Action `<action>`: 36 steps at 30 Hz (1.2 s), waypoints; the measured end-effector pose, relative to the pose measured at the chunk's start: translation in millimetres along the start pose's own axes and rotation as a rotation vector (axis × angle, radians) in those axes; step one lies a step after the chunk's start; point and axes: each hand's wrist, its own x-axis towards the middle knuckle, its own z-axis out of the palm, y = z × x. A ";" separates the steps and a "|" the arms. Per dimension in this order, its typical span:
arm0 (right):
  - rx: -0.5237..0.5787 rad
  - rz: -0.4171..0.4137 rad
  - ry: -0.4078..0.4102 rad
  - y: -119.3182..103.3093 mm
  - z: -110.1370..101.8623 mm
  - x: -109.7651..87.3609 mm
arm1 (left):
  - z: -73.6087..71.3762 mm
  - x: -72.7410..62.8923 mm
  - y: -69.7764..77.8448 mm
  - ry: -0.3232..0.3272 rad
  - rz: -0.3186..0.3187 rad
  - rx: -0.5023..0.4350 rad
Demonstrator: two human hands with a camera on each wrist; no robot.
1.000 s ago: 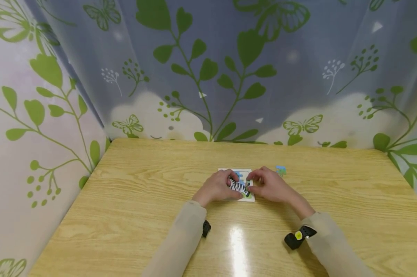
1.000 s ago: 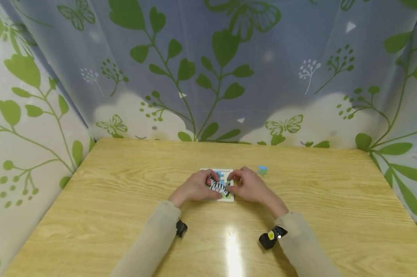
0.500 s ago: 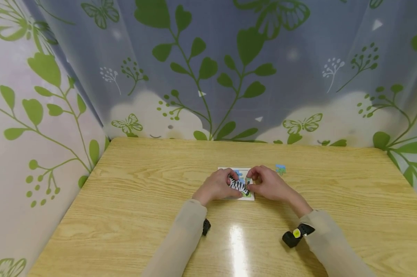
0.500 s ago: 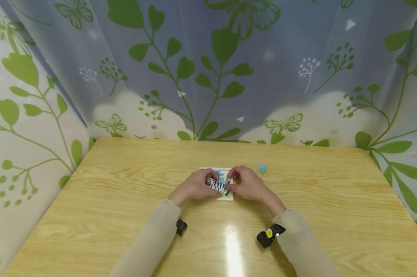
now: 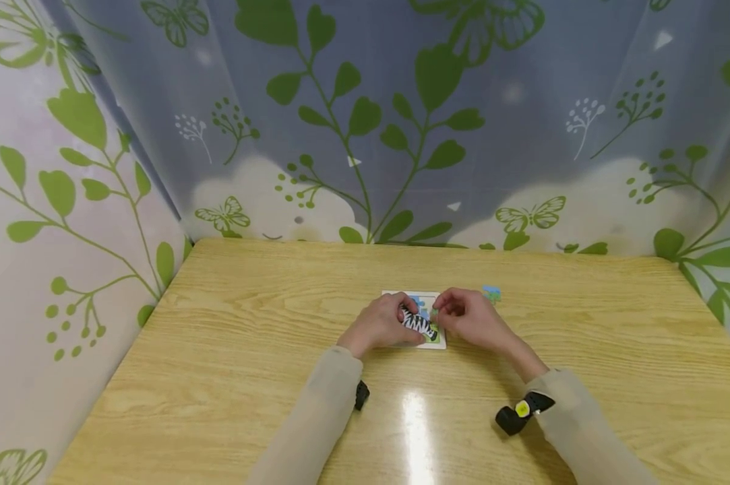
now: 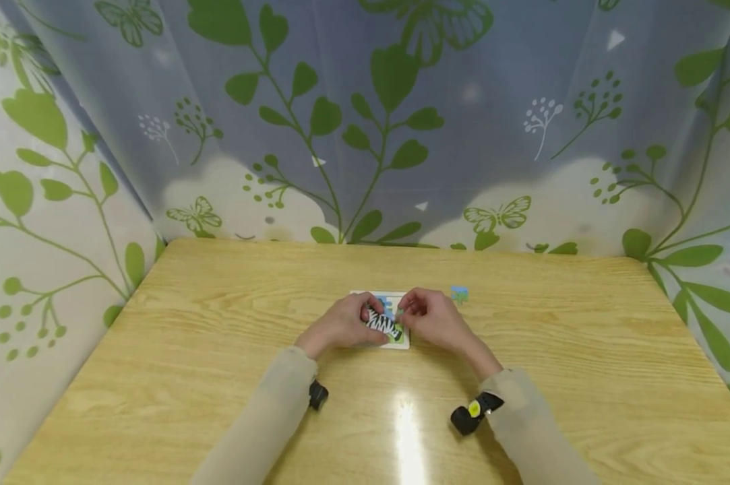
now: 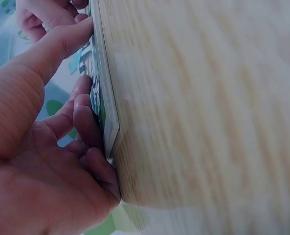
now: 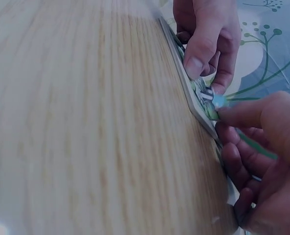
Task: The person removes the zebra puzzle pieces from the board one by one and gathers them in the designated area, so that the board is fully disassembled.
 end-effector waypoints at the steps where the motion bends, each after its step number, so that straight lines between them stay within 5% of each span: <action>1: 0.004 0.016 0.003 -0.9 0.0 0.7 | -0.4 0.1 0.4 0.001 0.000 0.000; 9: 0.080 0.100 0.001 -3.9 -10.6 -1.7 | 0.3 2.7 1.5 -0.003 -0.003 0.006; 20: 0.076 0.092 0.064 4.2 -40.3 -21.8 | -0.1 1.8 0.3 0.002 0.001 0.042; 30: 0.001 0.066 0.130 29.5 -67.6 -35.2 | -7.3 -1.0 -8.2 -0.058 0.057 -0.114; 36: -0.078 0.047 0.178 43.0 -83.7 -41.3 | -6.4 -2.6 -9.5 0.000 0.093 0.024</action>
